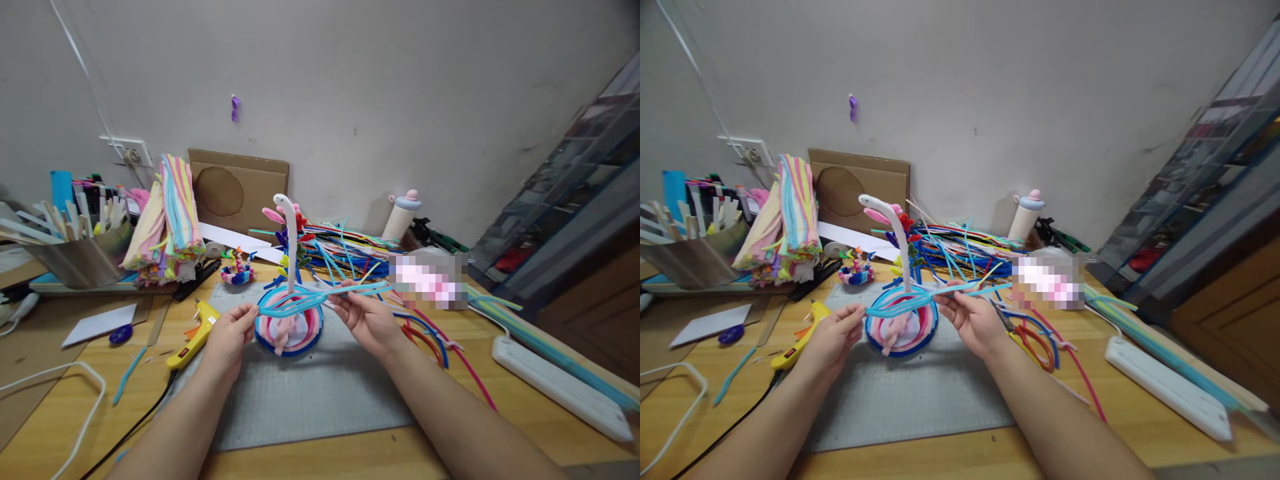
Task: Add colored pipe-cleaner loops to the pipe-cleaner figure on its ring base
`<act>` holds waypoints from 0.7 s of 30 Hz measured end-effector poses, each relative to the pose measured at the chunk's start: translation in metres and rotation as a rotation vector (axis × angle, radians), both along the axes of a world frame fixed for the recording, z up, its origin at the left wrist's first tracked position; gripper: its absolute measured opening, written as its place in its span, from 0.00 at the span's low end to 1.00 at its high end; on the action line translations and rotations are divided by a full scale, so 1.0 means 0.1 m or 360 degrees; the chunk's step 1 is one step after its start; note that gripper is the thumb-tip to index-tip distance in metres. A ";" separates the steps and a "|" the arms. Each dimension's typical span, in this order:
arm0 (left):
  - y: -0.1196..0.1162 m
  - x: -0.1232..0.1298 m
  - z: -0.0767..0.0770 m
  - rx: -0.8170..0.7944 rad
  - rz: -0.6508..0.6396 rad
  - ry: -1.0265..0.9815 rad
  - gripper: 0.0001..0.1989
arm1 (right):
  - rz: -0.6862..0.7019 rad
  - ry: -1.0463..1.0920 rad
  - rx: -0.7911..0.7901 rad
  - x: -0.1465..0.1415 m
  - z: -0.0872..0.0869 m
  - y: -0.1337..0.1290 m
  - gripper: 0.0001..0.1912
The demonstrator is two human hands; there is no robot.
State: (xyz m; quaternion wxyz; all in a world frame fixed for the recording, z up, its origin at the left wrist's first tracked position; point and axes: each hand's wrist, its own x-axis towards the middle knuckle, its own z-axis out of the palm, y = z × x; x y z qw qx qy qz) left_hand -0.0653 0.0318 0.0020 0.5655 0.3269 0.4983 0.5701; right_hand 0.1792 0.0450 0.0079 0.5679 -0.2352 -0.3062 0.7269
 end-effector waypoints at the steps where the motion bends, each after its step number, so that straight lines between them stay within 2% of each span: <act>1: 0.00 0.00 0.00 -0.0002 -0.0002 0.0004 0.19 | 0.0016 -0.0025 0.0011 0.00 0.01 -0.01 0.14; 5: 0.01 0.00 -0.02 -0.0003 0.0003 0.0015 0.19 | 0.0021 -0.0030 0.0091 -0.05 0.02 -0.05 0.21; 10: 0.00 0.01 -0.02 -0.0014 -0.0011 0.0028 0.19 | -0.0046 -0.0139 0.0144 -0.08 -0.04 -0.04 0.06; 13: 0.00 0.01 -0.03 -0.0022 -0.0003 0.0024 0.19 | -0.0040 -0.0293 0.0193 -0.06 -0.05 -0.03 0.09; 17: 0.01 0.00 -0.03 -0.0026 0.0022 -0.0021 0.19 | 0.0028 -0.0725 0.0432 -0.03 -0.01 -0.07 0.19; 21: 0.01 0.00 -0.03 -0.0009 0.0042 -0.0083 0.19 | -0.0044 -0.1296 0.0814 -0.02 0.02 -0.10 0.13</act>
